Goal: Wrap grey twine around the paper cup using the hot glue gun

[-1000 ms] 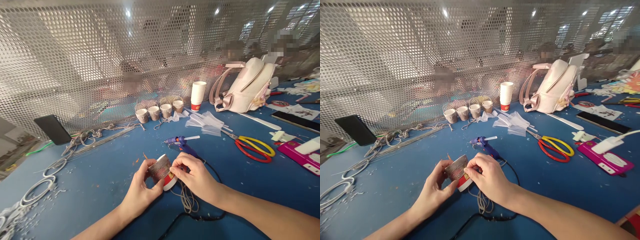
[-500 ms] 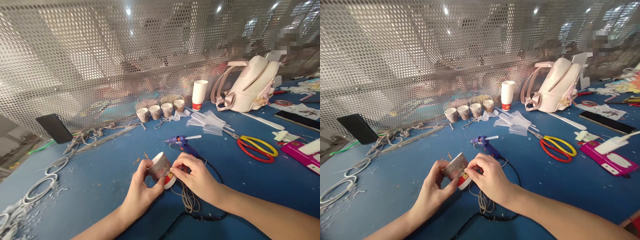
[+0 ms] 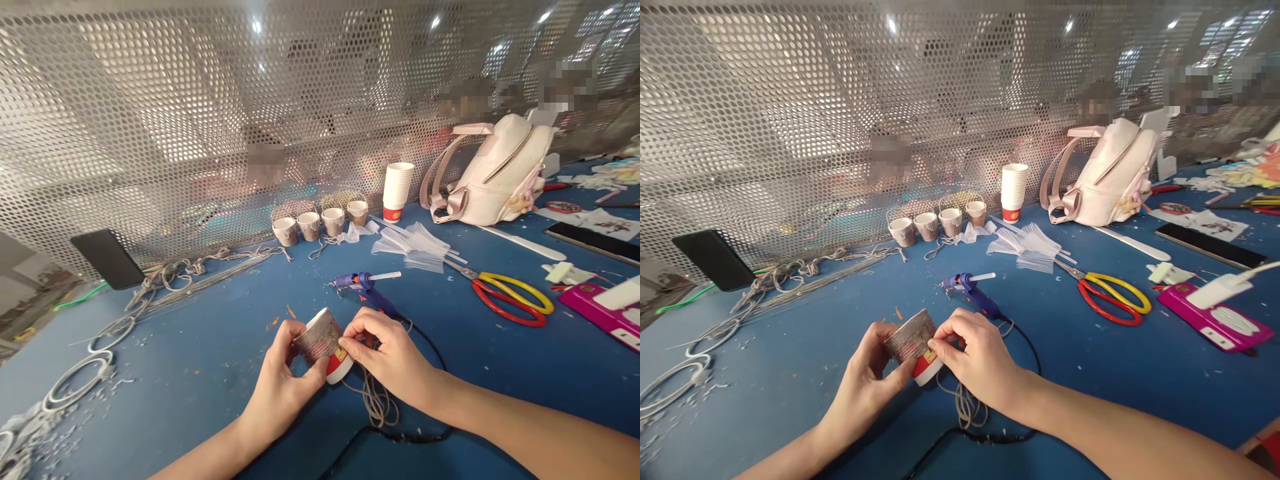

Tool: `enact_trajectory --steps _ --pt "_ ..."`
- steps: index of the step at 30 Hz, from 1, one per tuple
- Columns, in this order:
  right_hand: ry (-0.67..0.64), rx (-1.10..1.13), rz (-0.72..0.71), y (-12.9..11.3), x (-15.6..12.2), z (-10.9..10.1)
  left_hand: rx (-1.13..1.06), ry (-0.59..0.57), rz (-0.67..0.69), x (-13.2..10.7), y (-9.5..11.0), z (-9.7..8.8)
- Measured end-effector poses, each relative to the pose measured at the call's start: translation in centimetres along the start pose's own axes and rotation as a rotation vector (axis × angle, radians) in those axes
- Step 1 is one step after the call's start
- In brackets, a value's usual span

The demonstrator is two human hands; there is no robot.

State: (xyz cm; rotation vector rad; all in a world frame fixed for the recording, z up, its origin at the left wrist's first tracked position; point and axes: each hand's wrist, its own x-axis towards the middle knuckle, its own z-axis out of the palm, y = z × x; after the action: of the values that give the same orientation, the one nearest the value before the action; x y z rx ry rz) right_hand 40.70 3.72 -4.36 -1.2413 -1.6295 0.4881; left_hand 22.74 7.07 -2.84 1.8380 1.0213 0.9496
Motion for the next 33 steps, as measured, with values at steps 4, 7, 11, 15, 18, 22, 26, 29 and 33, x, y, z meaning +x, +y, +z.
enact_trajectory --steps 4,7,11,15,18,22,26,29,33 --pt "-0.005 0.005 0.019 -0.2 0.0 0.0 -0.026 0.004 -0.021 -0.1 0.0 0.1" --pt "-0.001 0.013 0.025 -0.3 0.0 0.0 -0.043 0.007 -0.022 -0.1 -0.1 0.1" --pt "-0.014 0.021 0.049 -0.3 0.0 -0.2 -0.058 0.006 -0.030 0.0 -0.1 0.0" --pt "-0.027 0.041 0.071 -0.5 0.1 -0.3 -0.080 -0.012 -0.037 0.1 0.0 0.0" --pt "-0.035 0.081 0.108 -0.7 0.2 -0.3 -0.092 -0.027 -0.037 0.1 -0.1 0.0" --pt "-0.089 0.226 0.252 -1.0 0.5 -0.5 -0.115 -0.034 -0.015 0.1 -0.5 -0.4" --pt "-0.139 0.391 0.373 -0.7 0.5 -0.6 -0.174 -0.043 0.002 0.2 -0.9 -0.9" --pt "-0.147 0.459 0.408 -0.3 0.5 -0.5 -0.237 -0.057 0.022 0.1 -1.5 -1.2" --pt "-0.277 0.576 0.453 -0.2 0.4 -0.4 -0.305 -0.076 0.069 0.1 -2.6 -1.4"
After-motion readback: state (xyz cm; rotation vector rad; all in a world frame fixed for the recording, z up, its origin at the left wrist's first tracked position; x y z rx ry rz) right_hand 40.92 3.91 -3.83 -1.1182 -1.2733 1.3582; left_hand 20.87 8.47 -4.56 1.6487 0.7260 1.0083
